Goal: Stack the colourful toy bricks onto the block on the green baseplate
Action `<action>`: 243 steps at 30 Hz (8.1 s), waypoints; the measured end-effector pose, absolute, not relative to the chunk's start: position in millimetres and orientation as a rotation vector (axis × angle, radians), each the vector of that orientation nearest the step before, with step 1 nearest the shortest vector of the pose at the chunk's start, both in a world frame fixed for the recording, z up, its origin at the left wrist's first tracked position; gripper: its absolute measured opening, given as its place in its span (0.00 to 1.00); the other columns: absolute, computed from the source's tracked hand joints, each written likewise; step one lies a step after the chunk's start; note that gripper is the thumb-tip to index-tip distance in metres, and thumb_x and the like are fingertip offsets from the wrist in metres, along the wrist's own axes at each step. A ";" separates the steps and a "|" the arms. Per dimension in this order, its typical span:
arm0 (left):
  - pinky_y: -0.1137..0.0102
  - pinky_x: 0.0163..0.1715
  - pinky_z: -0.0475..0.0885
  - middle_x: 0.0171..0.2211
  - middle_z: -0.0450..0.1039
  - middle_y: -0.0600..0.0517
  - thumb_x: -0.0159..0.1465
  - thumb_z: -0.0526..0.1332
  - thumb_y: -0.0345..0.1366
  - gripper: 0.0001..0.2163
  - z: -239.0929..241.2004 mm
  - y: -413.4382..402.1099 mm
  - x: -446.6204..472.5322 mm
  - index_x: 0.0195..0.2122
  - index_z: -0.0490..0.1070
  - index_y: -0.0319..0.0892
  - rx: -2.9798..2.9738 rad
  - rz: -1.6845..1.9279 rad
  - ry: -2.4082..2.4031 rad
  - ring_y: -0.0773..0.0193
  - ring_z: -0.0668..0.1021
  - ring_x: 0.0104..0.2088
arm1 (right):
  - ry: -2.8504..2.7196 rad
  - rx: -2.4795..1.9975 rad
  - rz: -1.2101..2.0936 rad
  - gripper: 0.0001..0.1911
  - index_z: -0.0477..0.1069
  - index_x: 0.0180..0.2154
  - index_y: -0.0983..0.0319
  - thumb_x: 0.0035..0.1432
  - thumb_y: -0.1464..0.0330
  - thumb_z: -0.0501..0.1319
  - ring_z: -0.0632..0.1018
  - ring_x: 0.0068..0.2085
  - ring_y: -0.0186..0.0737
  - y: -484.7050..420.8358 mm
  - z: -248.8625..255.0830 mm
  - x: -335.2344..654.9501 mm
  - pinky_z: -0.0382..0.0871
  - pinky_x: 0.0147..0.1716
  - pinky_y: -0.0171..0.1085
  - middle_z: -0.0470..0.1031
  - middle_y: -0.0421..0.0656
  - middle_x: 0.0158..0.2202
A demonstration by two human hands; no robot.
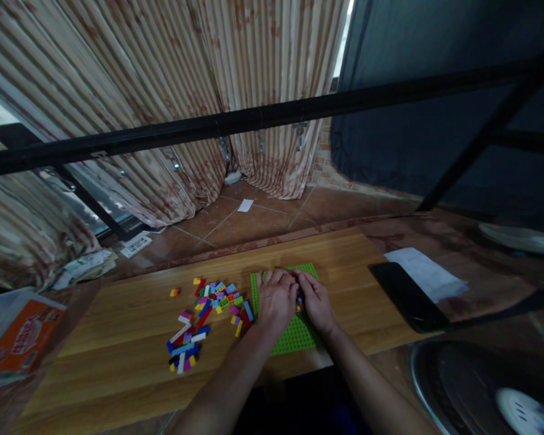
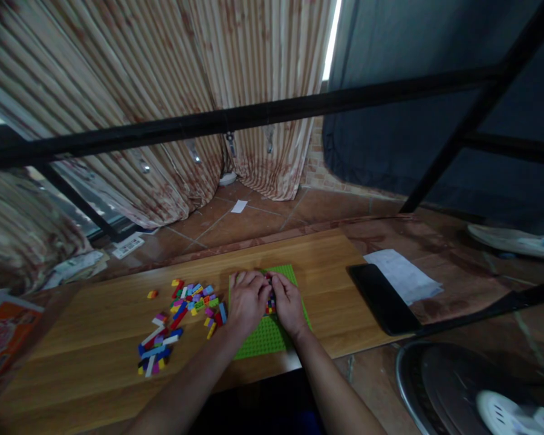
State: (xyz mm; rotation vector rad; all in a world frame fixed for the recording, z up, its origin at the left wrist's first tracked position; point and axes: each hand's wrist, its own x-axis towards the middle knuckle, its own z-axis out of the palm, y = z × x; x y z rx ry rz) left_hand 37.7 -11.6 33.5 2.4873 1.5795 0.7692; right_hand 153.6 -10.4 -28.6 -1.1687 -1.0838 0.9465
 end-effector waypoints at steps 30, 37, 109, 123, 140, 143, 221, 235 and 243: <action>0.66 0.44 0.68 0.31 0.75 0.54 0.54 0.62 0.30 0.03 21.2 3.9 35.2 0.29 0.73 0.44 1.798 1.011 1.509 0.63 0.74 0.38 | -1.123 -1.201 0.945 0.18 0.76 0.42 0.58 0.55 0.55 0.58 0.76 0.44 0.45 -11.4 -31.2 156.4 0.67 0.47 0.46 0.78 0.44 0.42; 0.65 0.48 0.68 0.43 0.75 0.51 0.62 0.56 0.34 0.09 22.2 -18.5 -1.7 0.41 0.72 0.44 1.696 1.155 1.516 0.63 0.75 0.45 | -1.139 -1.233 0.919 0.21 0.76 0.42 0.58 0.56 0.52 0.56 0.76 0.45 0.47 -14.5 -27.4 156.9 0.67 0.48 0.46 0.78 0.45 0.42; 0.64 0.38 0.70 0.36 0.74 0.48 0.62 0.53 0.29 0.08 4.1 -70.1 -100.6 0.36 0.71 0.44 2.130 0.692 2.124 0.58 0.76 0.37 | -1.132 -1.281 0.921 0.19 0.76 0.42 0.58 0.53 0.54 0.60 0.77 0.40 0.44 -18.2 -25.6 153.4 0.71 0.40 0.42 0.79 0.44 0.39; 0.71 0.37 0.73 0.37 0.75 0.52 0.60 0.57 0.31 0.07 24.2 -62.1 -59.7 0.36 0.75 0.45 1.668 1.075 1.522 0.66 0.77 0.35 | -1.116 -1.266 0.941 0.20 0.76 0.42 0.59 0.53 0.53 0.60 0.77 0.41 0.45 -16.2 -29.4 154.3 0.70 0.42 0.44 0.78 0.44 0.41; 0.72 0.38 0.69 0.32 0.77 0.53 0.60 0.58 0.28 0.08 27.7 -28.8 -18.3 0.34 0.76 0.44 1.874 0.883 1.522 0.66 0.76 0.34 | -1.129 -1.252 0.900 0.18 0.76 0.42 0.59 0.54 0.56 0.60 0.77 0.41 0.44 -15.7 -29.7 153.7 0.70 0.43 0.43 0.78 0.44 0.41; 0.72 0.36 0.69 0.29 0.76 0.54 0.58 0.59 0.28 0.07 30.0 -23.9 -18.7 0.31 0.76 0.44 1.835 0.860 1.498 0.65 0.76 0.32 | -1.131 -1.250 0.895 0.17 0.76 0.41 0.59 0.55 0.57 0.60 0.77 0.42 0.44 -16.6 -27.4 153.5 0.70 0.43 0.44 0.78 0.45 0.41; 0.58 0.43 0.72 0.50 0.68 0.46 0.64 0.58 0.41 0.17 9.4 7.1 -208.1 0.52 0.65 0.40 1.761 0.403 2.271 0.59 0.74 0.45 | -1.187 -1.456 0.869 0.23 0.75 0.44 0.61 0.52 0.53 0.60 0.77 0.40 0.47 -22.2 -25.4 157.7 0.72 0.38 0.41 0.78 0.46 0.41; 0.76 0.31 0.66 0.29 0.72 0.55 0.63 0.51 0.34 0.10 34.1 -42.7 -147.3 0.35 0.71 0.41 1.752 0.869 1.960 0.68 0.74 0.30 | -1.160 -1.399 0.896 0.22 0.75 0.43 0.61 0.52 0.53 0.60 0.78 0.38 0.45 -20.9 -26.3 156.4 0.72 0.36 0.40 0.79 0.45 0.40; 0.74 0.31 0.64 0.25 0.70 0.55 0.59 0.53 0.32 0.07 19.7 -68.2 -100.3 0.27 0.70 0.42 1.617 1.098 1.702 0.67 0.71 0.29 | -1.172 -1.376 0.880 0.21 0.75 0.43 0.61 0.53 0.54 0.60 0.77 0.39 0.45 -20.6 -26.1 156.4 0.71 0.39 0.42 0.78 0.46 0.40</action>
